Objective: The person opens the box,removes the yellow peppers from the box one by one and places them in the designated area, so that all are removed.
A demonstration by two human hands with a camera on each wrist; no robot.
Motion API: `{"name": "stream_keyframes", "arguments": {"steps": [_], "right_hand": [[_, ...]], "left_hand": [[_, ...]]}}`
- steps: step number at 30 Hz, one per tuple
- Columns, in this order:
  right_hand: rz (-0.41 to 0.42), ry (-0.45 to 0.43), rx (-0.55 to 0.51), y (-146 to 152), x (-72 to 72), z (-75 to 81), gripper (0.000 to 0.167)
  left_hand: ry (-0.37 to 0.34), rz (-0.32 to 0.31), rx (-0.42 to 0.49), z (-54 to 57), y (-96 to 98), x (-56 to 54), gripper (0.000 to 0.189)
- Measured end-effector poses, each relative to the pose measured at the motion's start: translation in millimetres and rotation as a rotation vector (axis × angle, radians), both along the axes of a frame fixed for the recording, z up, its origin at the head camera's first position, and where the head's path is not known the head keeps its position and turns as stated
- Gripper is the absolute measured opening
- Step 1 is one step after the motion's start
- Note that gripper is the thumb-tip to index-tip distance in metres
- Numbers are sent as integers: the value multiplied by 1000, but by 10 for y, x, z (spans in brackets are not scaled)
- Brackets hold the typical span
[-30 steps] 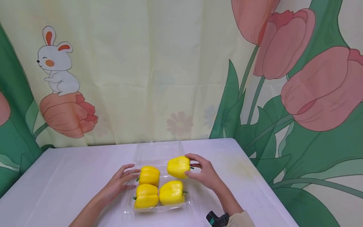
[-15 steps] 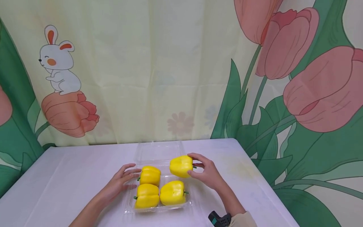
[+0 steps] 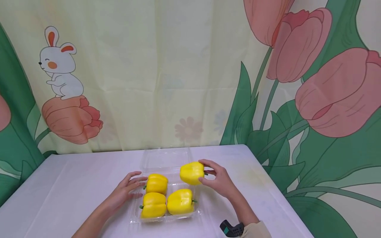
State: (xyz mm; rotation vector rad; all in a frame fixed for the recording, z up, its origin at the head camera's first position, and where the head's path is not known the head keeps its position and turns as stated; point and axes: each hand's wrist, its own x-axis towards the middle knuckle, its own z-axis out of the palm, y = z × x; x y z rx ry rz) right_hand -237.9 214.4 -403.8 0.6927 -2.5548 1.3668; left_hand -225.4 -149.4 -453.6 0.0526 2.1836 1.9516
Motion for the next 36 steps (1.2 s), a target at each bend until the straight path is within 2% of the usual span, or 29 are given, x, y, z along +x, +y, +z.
{"name": "stream_keyframes", "arguments": {"steps": [10, 24, 36], "right_hand": [[-1, 5, -12, 44, -9, 7, 56], [-31, 12, -31, 132, -14, 31, 57], [-65, -5, -46, 165, 3, -7, 57]], "left_hand": [[-6, 23, -10, -5, 12, 6, 48], [-2, 0, -1, 2, 6, -8, 49], [-6, 10, -8, -1, 17, -6, 48]]}}
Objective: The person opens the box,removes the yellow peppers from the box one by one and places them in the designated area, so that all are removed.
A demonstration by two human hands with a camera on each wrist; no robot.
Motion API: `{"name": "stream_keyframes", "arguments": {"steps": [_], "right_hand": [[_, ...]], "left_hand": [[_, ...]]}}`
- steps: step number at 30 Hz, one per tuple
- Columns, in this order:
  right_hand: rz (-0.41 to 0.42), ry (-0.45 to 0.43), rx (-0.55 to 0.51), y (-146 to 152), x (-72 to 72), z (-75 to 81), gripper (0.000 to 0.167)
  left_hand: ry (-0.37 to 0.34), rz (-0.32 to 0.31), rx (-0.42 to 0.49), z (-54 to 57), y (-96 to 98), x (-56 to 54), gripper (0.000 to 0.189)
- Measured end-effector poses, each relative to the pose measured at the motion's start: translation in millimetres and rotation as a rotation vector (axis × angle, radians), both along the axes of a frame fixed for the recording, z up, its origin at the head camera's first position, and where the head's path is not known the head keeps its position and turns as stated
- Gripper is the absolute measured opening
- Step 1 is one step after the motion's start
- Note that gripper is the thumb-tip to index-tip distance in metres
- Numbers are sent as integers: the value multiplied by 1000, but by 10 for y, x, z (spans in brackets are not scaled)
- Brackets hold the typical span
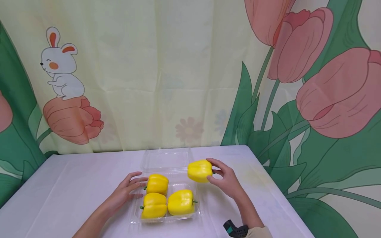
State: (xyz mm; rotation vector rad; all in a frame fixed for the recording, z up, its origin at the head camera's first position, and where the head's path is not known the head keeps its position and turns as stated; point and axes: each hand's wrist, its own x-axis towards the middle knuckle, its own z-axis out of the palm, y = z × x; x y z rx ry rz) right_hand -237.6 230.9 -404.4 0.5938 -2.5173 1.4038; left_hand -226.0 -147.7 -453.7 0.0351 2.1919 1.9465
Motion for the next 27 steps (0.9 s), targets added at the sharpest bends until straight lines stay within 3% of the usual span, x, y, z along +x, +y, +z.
{"name": "stream_keyframes", "arguments": {"steps": [27], "right_hand": [[-2, -7, -2, 73, -31, -51, 56]], "left_hand": [[-9, -13, -30, -13, -19, -9, 50]]}}
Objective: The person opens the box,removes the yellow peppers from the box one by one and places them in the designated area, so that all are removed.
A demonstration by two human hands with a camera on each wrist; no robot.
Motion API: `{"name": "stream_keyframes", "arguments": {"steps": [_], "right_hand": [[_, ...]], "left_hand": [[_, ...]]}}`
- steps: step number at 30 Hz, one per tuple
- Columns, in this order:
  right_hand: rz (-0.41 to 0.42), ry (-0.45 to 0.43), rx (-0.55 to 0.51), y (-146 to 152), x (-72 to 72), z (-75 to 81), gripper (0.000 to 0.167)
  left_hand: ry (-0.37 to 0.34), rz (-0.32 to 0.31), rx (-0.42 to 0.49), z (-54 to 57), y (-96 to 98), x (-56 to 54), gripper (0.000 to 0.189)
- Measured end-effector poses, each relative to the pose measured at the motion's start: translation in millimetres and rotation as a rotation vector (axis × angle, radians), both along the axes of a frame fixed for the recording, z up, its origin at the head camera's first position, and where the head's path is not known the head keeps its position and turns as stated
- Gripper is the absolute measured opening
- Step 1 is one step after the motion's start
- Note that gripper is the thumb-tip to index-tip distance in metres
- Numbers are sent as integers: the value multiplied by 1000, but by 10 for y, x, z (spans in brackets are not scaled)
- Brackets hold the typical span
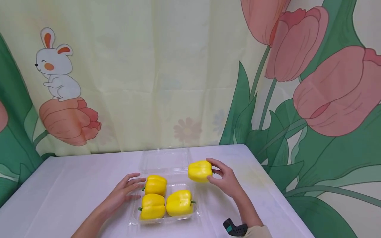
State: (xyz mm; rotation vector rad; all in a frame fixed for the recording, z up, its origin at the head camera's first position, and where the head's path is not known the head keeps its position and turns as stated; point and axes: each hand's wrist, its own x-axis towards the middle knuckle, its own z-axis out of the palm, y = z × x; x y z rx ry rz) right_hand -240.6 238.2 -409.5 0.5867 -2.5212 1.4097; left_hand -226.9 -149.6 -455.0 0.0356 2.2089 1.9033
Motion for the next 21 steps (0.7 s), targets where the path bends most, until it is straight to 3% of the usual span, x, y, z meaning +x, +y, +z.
{"name": "stream_keyframes", "arguments": {"steps": [21], "right_hand": [[-14, -8, -7, 60, -22, 10, 57]], "left_hand": [[-9, 28, -26, 5, 19, -1, 51]]}}
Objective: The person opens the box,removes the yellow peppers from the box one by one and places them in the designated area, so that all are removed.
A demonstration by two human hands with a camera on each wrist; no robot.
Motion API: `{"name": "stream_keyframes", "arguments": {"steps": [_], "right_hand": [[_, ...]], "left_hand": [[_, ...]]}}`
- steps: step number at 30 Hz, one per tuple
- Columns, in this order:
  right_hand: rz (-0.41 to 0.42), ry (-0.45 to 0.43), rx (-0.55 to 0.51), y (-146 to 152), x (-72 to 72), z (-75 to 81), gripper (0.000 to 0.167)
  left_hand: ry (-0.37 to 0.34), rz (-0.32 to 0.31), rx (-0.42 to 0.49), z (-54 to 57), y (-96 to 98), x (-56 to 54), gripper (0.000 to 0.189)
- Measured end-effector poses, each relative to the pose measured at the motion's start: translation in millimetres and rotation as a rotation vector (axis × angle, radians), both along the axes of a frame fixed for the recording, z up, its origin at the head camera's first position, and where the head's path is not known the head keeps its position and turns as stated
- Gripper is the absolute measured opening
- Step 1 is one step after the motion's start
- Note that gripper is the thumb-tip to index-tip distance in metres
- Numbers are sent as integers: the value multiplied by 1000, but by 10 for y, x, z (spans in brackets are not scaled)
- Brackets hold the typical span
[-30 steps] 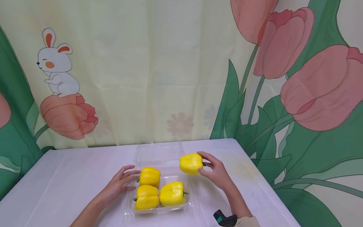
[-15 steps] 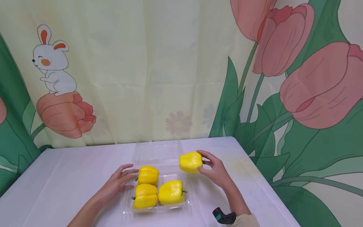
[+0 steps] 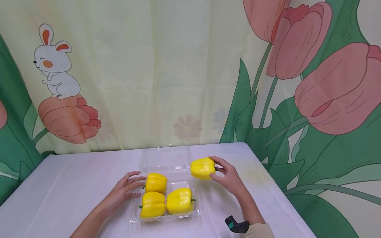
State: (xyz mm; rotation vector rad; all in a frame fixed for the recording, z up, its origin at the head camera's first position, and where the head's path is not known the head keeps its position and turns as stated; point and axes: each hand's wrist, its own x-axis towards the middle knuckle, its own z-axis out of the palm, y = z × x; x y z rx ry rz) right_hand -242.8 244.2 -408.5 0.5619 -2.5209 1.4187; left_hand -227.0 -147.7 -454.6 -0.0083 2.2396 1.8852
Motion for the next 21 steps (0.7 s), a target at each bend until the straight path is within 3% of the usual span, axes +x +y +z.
{"name": "stream_keyframes", "arguments": {"steps": [21], "right_hand": [[-18, -35, -21, 79, -21, -20, 57]], "left_hand": [[0, -14, 3, -7, -11, 5, 51]]}}
